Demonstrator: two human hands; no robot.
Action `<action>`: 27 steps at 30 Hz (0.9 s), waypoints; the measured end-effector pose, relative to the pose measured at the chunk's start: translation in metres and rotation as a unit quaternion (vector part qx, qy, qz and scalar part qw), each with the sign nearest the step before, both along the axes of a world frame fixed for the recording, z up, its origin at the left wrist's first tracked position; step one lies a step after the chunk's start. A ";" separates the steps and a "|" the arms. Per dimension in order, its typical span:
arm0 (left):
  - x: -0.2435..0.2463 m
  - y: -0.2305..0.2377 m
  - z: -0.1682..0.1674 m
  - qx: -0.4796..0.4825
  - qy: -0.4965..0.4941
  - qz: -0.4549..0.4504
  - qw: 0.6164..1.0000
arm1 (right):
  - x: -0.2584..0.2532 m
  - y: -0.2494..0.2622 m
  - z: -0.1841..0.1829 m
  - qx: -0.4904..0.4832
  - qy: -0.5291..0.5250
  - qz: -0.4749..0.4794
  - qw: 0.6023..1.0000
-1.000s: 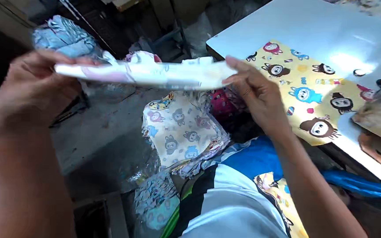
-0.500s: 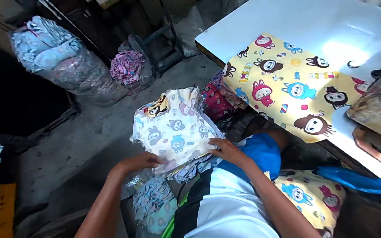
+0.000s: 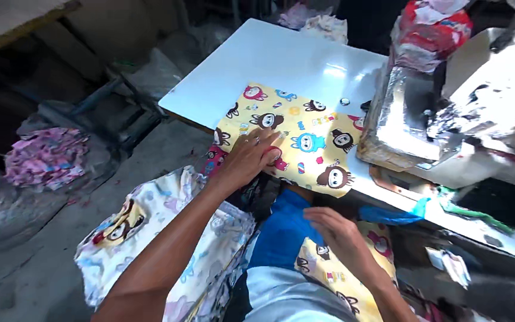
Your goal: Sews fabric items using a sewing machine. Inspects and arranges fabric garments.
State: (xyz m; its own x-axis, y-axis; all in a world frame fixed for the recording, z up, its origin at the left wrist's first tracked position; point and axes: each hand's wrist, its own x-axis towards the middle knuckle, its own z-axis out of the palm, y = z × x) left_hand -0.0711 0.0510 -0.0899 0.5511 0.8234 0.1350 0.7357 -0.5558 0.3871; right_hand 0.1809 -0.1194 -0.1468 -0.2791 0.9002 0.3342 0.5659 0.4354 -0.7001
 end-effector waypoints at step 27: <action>0.047 0.018 0.011 0.008 -0.193 -0.189 0.963 | 0.038 0.089 0.010 0.054 0.054 -0.100 0.992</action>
State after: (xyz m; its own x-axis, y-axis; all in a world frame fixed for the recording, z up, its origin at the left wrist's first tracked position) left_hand -0.0237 0.0690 -0.0787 0.7175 0.5699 0.4006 0.2822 -0.7635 0.5809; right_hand 0.2186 -0.0305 -0.1365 -0.0559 0.8916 0.4494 0.5734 0.3972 -0.7166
